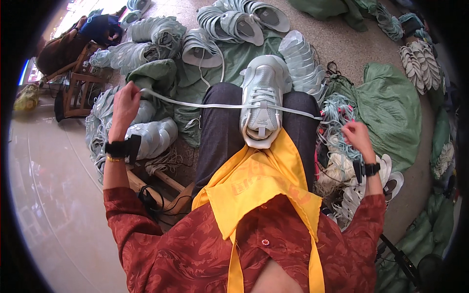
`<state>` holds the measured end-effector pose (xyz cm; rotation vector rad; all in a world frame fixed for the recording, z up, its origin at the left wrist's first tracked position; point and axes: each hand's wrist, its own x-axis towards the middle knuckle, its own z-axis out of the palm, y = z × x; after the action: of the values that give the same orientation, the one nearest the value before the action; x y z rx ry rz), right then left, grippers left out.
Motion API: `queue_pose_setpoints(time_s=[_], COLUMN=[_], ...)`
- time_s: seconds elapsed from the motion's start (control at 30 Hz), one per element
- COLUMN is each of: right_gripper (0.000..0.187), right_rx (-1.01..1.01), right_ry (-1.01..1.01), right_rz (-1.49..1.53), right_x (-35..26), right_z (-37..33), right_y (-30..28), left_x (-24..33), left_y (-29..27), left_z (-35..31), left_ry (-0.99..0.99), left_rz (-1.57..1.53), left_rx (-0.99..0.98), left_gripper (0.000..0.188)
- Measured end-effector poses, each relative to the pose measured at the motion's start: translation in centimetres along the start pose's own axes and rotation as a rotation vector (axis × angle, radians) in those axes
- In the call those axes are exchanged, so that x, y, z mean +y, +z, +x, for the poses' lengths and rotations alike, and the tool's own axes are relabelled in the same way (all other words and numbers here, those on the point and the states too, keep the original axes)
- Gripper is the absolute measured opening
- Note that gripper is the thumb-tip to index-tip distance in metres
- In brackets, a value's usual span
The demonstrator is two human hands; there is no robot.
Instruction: The person sits on the floor and laces a white sneaker held on their lap. They thread the laces through the eyelets, pull them tight, and tie a knot, repeating the process to secure the shoe.
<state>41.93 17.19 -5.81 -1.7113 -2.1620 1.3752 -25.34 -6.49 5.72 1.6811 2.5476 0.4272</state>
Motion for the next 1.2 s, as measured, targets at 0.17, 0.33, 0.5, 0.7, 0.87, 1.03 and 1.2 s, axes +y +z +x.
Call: queue_pose_setpoints(time_s=[0.17, 0.33, 0.5, 0.7, 0.87, 1.03, 1.2], right_gripper=[0.017, 0.023, 0.021, 0.012, 0.008, 0.006, 0.005], right_rx=[-0.168, 0.351, -0.055, -0.167, -0.116, -0.101, -0.066], right_ry=[-0.126, -0.285, -0.115, -0.228, -0.286, -0.282, -0.31], right_rz=[0.254, 1.146, 0.809, 0.594, 0.681, 0.683, 0.698], right_x=[-7.9, -13.0, -13.8, -16.8, -17.6, -18.3, -17.9], right_z=[3.0, 0.3, -2.0, -1.3, 0.3, 0.6, 0.8], right_y=[-4.8, -4.8, 3.1, 8.9, 10.2, 11.2, 11.8], left_x=[5.1, 4.9, 12.4, 18.5, 20.0, 19.7, 19.7], left_y=[-4.7, -2.3, 6.7, 7.8, 8.9, 10.8, 11.1], left_z=[6.7, 4.8, -4.2, -5.8, -5.0, -4.7, -4.7], left_ry=[0.153, 0.112, 0.076, 0.052, 0.043, 0.017, -0.021], left_rz=[-0.047, 0.024, -0.496, -0.757, -0.819, -0.865, -0.97], left_rx=[0.18, 0.458, -0.369, -0.52, -0.45, -0.346, -0.389], left_gripper=[0.011, 0.011, 0.009, 0.01, 0.011, 0.011, 0.008])
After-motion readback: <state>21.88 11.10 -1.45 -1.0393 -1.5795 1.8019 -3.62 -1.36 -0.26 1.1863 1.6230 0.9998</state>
